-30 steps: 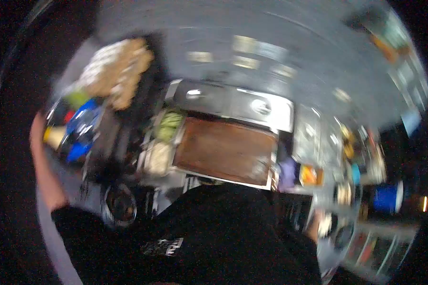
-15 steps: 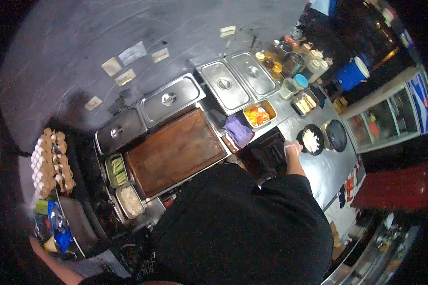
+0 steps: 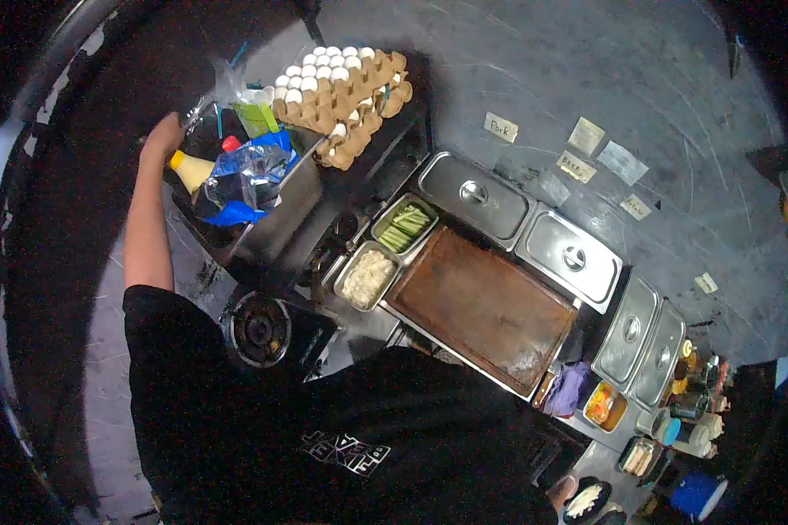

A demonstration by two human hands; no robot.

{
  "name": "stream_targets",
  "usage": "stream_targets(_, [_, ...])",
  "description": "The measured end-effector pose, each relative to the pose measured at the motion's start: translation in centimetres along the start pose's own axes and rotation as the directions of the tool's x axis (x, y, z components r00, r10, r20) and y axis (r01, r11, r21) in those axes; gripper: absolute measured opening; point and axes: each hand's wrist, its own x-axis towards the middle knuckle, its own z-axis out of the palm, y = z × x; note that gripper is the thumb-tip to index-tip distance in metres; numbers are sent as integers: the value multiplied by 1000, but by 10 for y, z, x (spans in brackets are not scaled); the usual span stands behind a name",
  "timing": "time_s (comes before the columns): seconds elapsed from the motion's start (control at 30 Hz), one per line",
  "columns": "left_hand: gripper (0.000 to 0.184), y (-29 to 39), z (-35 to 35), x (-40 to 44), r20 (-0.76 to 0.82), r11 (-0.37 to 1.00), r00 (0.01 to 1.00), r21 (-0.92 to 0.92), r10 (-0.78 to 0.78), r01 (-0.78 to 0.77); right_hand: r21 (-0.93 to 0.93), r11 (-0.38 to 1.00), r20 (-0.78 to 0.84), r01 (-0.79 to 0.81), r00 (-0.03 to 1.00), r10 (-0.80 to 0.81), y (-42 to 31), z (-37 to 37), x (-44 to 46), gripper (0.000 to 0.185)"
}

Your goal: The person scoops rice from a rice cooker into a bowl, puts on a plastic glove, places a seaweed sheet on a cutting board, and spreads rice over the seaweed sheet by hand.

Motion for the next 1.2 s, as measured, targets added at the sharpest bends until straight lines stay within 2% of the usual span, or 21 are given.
stream_targets(0.1, [32,-5,2,9,22,998,1000,-63,-12,13,1,1000,15,14,1000,-14,-10,-2,0,31])
stream_targets(0.13, [37,-6,0,16,90,998,996,-68,-9,16,-6,1000,21,16,1000,-16,-11,-4,1,31])
stream_targets(0.23, [39,-6,-4,20,131,968,991,-246,-13,45,-9,1000,29,27,999,-26,-13,-6,1,32])
stream_targets(0.37, [40,-6,-1,20,168,995,985,-97,50,-34,-10,999,32,43,999,-42,-21,-9,3,33])
stream_targets(0.57, [35,-24,24,49,165,995,985,-93,55,-40,-36,998,35,41,999,-40,-20,-16,1,35])
stream_targets(0.67, [35,-21,19,45,210,987,977,-162,42,-8,-47,998,41,34,999,-32,-18,-16,0,35])
stream_targets(0.77, [36,-28,34,51,132,998,991,-55,25,-17,-49,998,47,37,998,-35,-15,-17,-3,36])
stream_targets(0.87, [35,-30,32,50,114,992,993,-126,-17,31,-53,998,45,25,999,-23,-10,-21,-4,37])
stream_targets(1.2, [39,-17,23,31,77,994,994,-67,-79,84,-98,995,59,34,998,-29,-5,-19,-6,40])
